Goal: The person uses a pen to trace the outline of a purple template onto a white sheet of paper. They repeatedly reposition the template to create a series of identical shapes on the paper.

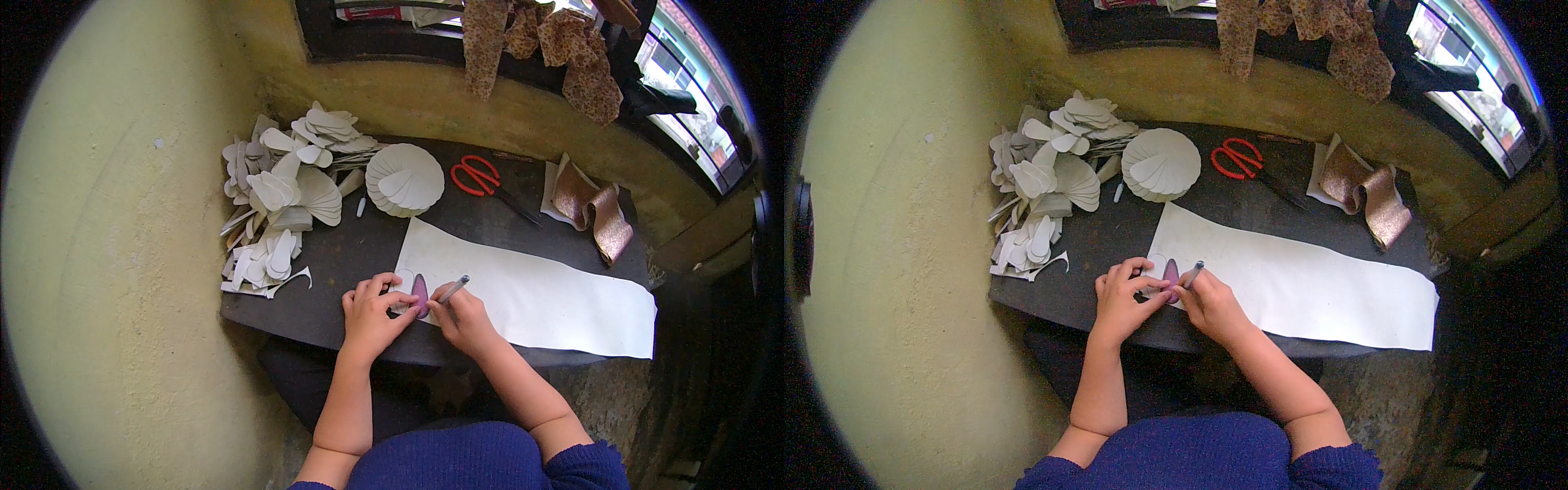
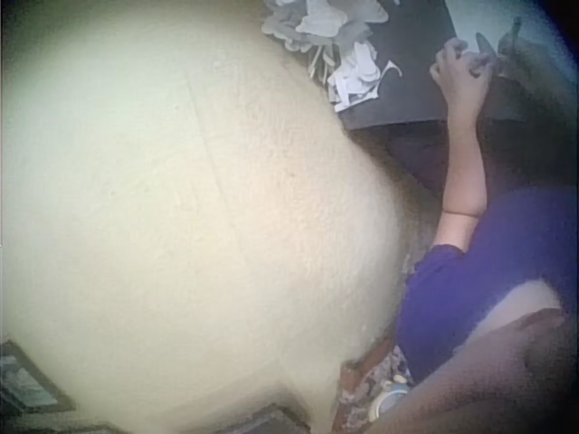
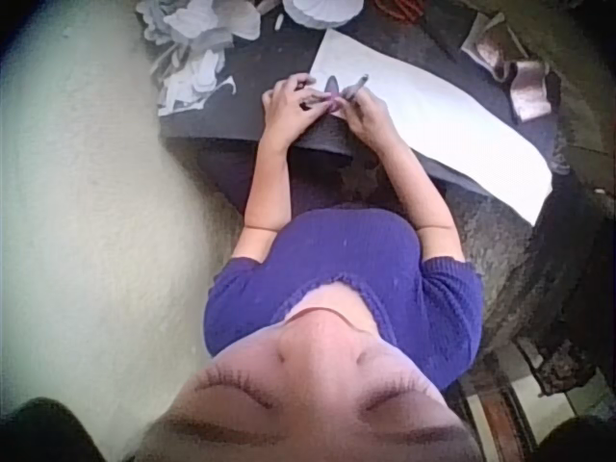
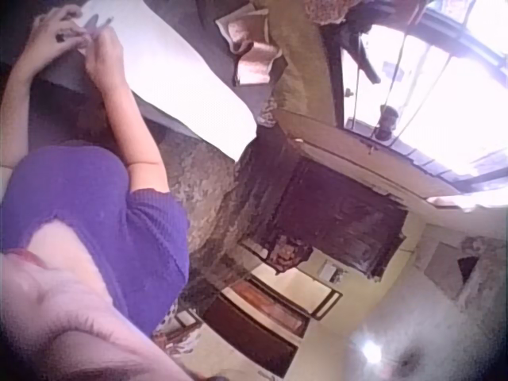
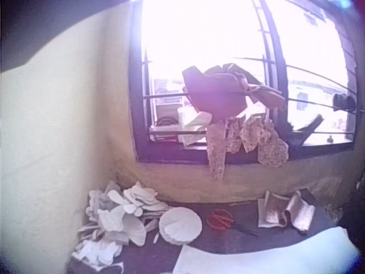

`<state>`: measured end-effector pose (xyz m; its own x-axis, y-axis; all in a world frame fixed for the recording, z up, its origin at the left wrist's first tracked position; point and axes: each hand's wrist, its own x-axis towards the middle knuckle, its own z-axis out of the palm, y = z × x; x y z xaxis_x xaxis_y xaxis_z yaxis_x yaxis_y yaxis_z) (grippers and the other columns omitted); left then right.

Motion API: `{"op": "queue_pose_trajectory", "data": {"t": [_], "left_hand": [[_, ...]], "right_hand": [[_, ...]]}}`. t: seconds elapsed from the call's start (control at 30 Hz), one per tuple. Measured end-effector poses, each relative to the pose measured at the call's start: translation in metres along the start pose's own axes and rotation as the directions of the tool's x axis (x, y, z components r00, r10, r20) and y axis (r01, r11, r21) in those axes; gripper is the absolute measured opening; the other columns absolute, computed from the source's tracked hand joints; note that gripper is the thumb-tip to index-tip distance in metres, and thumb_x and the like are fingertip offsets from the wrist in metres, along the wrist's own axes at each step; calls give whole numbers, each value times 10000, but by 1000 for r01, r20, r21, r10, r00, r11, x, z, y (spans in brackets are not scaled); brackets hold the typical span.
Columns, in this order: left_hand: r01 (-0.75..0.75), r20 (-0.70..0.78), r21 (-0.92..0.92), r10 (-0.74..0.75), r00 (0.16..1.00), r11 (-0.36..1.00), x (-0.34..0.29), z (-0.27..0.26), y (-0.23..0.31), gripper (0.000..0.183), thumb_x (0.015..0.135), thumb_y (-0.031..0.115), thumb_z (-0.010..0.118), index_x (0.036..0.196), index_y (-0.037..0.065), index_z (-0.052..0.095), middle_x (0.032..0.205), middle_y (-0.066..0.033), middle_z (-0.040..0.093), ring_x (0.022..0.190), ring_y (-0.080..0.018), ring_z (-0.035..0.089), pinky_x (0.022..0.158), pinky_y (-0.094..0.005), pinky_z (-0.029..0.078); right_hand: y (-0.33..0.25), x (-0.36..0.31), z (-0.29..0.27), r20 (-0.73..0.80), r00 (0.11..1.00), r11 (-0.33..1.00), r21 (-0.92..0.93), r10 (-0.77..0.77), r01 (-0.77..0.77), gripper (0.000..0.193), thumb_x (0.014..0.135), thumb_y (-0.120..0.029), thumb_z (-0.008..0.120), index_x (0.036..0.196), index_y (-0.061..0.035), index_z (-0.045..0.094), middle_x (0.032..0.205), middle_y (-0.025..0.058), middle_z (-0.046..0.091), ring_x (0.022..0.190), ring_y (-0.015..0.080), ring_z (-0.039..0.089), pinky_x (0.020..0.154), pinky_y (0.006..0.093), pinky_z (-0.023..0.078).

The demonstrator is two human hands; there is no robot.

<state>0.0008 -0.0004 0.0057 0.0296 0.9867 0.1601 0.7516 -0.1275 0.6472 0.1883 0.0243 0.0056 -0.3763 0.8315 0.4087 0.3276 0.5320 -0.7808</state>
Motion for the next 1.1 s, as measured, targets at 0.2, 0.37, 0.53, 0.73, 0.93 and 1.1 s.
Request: {"op": "queue_pose_trajectory", "data": {"t": [0.2,0.37,0.53,0.73,0.93,1.1], "left_hand": [[-10,-7,-6,10,1000,1000,0,0,0,205,754,334,777,936,240,781,1197,30,586,1166,-209,504,990,-423,302],[-5,-2,-4,5,1000,1000,0,0,0,207,753,330,777,939,240,780,1198,28,584,1169,-209,501,995,-427,301],[-5,-10,-12,5,1000,1000,0,1,-1,207,750,328,780,935,236,782,1197,27,586,1165,-211,504,994,-429,302],[-10,-18,-14,10,1000,1000,0,1,-1,201,752,328,780,929,233,784,1185,26,592,1154,-211,512,989,-427,303],[-16,-22,-12,16,1000,1000,0,2,-1,196,754,328,777,929,239,783,1188,33,594,1160,-209,511,986,-422,303],[4,-4,-12,-4,1000,1000,0,1,-1,222,744,361,790,930,242,782,1202,17,596,1176,-222,512,1003,-423,304]], "right_hand": [[6,0,1,-41,999,1000,-18,-2,2,128,868,-17,682,941,-8,577,886,155,642,763,317,657,668,363,525],[8,1,2,-65,997,999,-13,-39,39,124,864,-14,685,930,-6,580,888,150,645,756,310,656,665,355,523],[1,0,1,-41,998,999,12,39,-38,119,862,9,680,914,0,573,848,138,639,722,285,646,649,344,505],[-1,-1,-2,11,1000,1000,17,3,-3,123,868,-14,679,932,-10,575,858,151,643,747,290,664,650,352,527],[-2,-1,-1,-1,1000,999,31,-22,22,115,868,-20,689,924,-9,589,837,137,646,713,281,653,646,340,510],[2,-1,1,-48,999,1000,-3,5,-5,107,869,-7,683,908,-3,583,841,137,644,723,285,650,656,346,508]]}}
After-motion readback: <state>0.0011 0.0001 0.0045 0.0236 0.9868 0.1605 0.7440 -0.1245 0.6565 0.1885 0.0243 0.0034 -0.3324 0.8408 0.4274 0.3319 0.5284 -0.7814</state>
